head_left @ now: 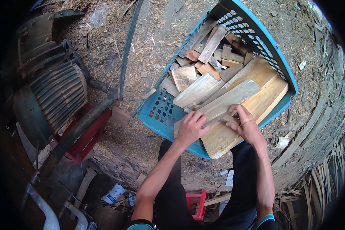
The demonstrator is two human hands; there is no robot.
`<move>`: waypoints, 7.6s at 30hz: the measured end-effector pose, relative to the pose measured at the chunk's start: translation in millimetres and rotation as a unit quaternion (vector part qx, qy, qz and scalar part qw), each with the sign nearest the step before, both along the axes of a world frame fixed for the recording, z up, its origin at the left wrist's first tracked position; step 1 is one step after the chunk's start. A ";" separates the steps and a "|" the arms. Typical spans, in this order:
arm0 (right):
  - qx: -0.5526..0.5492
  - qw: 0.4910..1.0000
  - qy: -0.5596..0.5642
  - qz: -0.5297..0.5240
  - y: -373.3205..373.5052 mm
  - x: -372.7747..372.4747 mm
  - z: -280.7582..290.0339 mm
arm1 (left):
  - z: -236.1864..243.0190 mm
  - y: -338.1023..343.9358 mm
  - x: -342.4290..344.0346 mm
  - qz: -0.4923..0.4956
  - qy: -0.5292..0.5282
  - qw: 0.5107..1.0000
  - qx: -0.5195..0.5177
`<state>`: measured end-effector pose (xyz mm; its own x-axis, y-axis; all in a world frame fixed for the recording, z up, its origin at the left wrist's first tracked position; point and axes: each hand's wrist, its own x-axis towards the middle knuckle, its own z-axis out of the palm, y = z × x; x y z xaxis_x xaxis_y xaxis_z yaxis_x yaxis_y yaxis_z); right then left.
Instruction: Sawing and cleaning wooden components for assembly in a workshop.
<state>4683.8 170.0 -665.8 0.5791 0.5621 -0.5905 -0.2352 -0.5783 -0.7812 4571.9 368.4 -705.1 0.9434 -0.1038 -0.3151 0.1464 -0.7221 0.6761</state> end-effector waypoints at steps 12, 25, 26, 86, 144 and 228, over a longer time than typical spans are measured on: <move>-0.144 0.957 -0.031 -0.249 -20.8 21.9 10.2 | -22.5 66.8 70.7 0.164 -0.169 0.961 0.142; -0.161 0.964 -0.159 -0.142 -32.4 3.8 -24.5 | -98.7 -26.1 -60.1 0.130 0.230 0.962 0.069; -0.162 0.964 -0.155 -0.141 -26.8 2.7 -21.2 | -98.7 -35.3 -60.2 0.173 0.243 0.954 0.035; -0.139 0.771 -0.232 0.576 41.5 -58.2 -41.7 | -61.4 104.8 38.2 0.166 0.523 0.826 -0.132; -0.084 0.919 -0.198 0.330 33.4 -65.0 -46.9 | -57.3 6.6 -27.1 0.636 0.105 0.606 -0.466; 0.082 0.809 -0.076 0.578 454.7 -323.6 568.3 | 464.0 -11.9 -623.5 0.681 -0.517 0.069 -0.514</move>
